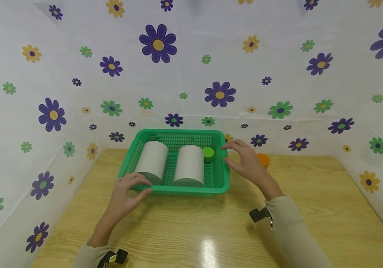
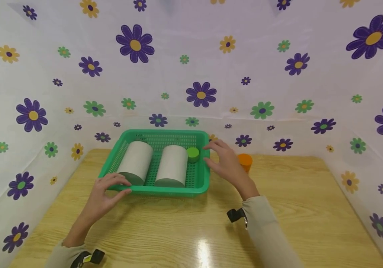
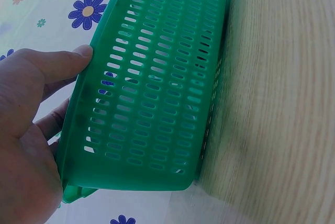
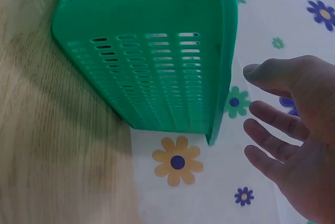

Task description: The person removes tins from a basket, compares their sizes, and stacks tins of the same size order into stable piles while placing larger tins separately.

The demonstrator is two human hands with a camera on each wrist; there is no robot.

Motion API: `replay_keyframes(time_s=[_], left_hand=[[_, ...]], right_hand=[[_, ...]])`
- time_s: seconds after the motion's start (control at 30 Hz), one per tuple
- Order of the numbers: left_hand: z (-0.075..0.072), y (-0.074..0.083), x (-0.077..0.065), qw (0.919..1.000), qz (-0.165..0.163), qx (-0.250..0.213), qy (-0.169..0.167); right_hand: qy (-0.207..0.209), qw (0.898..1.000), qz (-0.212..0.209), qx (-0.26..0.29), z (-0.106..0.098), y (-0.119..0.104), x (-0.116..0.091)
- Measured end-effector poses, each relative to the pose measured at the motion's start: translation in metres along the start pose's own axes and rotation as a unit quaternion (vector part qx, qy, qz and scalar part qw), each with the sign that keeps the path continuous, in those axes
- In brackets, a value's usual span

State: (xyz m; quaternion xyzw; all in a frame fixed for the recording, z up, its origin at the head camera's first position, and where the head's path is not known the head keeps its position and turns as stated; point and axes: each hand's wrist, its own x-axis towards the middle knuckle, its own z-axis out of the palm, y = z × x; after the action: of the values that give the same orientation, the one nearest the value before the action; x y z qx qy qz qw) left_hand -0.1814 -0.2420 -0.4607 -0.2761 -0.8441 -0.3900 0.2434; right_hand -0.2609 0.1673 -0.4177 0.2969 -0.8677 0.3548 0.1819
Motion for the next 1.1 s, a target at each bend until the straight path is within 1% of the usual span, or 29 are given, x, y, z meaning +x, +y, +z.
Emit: replay_keyframes(time_s=[0.1, 0.2, 0.3, 0.4, 0.5, 0.63, 0.77, 0.83, 0.9, 1.1], left_hand=[[-0.001, 0.0, 0.002, 1.0, 0.001, 0.001, 0.002], [-0.001, -0.001, 0.002, 1.0, -0.002, 0.0, 0.002], [-0.001, -0.002, 0.002, 1.0, -0.006, 0.0, -0.002], [-0.001, -0.003, 0.0, 0.9999, -0.008, 0.003, -0.006], [-0.001, -0.004, -0.002, 0.9998, -0.016, 0.003, -0.012], [-0.002, -0.005, -0.003, 0.9994, -0.028, 0.003, -0.021], [-0.002, -0.006, -0.003, 0.9993, -0.028, 0.006, -0.023], [-0.002, -0.006, -0.003, 0.9994, -0.026, 0.007, -0.021], [-0.002, -0.006, -0.003, 0.9995, -0.024, 0.007, -0.019], [-0.001, -0.005, -0.002, 0.9996, -0.022, 0.006, -0.019]], right_hand=[[-0.035, 0.999, -0.023, -0.031, 0.004, -0.002, 0.014], [-0.075, 0.994, -0.031, -0.073, 0.009, -0.004, 0.027], [-0.123, 0.987, -0.026, -0.103, 0.015, -0.004, 0.038], [-0.162, 0.979, -0.032, -0.117, 0.021, -0.004, 0.046], [-0.19, 0.972, -0.044, -0.13, 0.029, -0.004, 0.053], [-0.223, 0.962, -0.047, -0.152, 0.039, -0.002, 0.061], [-0.251, 0.951, -0.049, -0.174, 0.045, -0.002, 0.067], [-0.259, 0.948, -0.049, -0.18, 0.047, -0.003, 0.069], [-0.265, 0.946, -0.047, -0.18, 0.048, -0.003, 0.07], [-0.273, 0.945, -0.031, -0.178, 0.054, -0.003, 0.073]])
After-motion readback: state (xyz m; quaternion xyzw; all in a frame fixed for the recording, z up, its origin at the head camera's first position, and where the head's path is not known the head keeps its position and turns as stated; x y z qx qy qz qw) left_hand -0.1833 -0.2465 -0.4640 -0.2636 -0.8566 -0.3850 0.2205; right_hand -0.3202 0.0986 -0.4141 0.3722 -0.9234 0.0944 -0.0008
